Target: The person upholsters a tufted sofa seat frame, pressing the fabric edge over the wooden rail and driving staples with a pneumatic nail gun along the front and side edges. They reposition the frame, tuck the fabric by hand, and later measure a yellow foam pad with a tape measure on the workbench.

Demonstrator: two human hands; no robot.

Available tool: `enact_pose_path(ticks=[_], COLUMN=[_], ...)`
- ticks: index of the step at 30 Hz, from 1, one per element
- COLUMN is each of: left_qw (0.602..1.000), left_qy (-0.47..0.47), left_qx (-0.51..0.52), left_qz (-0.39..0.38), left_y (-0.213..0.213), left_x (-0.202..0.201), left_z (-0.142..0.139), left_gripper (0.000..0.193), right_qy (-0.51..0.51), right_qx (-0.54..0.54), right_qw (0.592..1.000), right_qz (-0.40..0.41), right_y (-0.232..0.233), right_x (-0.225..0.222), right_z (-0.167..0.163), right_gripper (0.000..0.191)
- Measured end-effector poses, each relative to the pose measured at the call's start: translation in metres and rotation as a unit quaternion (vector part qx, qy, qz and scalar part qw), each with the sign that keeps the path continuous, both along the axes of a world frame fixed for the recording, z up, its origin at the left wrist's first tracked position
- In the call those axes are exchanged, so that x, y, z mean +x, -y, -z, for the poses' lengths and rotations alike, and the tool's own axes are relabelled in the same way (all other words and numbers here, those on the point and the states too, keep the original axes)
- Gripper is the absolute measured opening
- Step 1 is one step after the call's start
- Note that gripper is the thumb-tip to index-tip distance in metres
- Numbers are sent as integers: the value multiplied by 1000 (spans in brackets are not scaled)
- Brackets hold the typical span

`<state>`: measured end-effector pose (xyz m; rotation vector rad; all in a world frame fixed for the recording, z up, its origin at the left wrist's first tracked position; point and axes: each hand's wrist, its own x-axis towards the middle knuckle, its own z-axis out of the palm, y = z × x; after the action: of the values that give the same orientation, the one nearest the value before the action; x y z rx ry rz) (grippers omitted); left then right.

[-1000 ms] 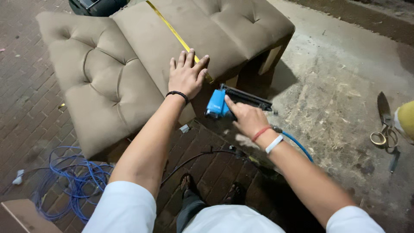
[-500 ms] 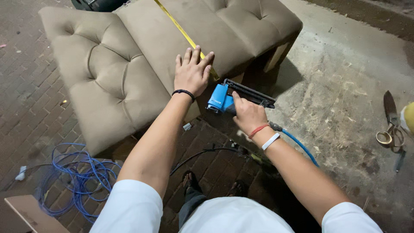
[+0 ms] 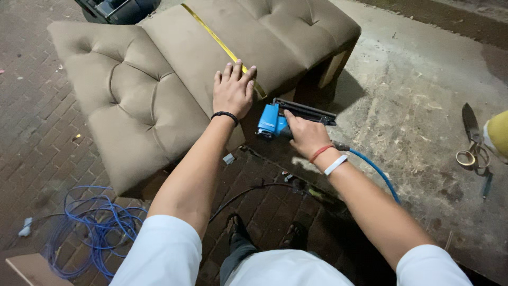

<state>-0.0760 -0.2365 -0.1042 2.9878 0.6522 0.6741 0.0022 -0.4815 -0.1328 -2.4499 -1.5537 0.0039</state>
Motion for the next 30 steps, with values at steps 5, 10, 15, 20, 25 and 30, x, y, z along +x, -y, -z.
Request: enact_pose_path(ticks=[5,10,15,20,25,30], left_qw=[1000,1000,1000,1000,996,990], left_qy=[14,21,17,0,-14,-52], left_qx=[-2,-7,-8,-3,-54,-122], left_qz=[1,-2,-8,-3,67,-48], left_y=[1,2,5,23,12,-53], left_x=[0,-1,0,-24,-59,-48], left_z=[-1,-2,-10,-13,-10,-19], left_gripper=[42,41,43,57,62,66], right_qy=[-80,-125,-128,-147,-128,-72], right_qx=[-16,-110,-116,-194,169,202], right_qw=[992,955,939,925,972,977], right_qz=[96,244,297,292,103,-8], right_y=[53,128,177,150,36,-86], right_x=[20,67,88,90,63,42], right_z=[12,52,86,67,6,-46], right_gripper=[85,82,88,66,47,59])
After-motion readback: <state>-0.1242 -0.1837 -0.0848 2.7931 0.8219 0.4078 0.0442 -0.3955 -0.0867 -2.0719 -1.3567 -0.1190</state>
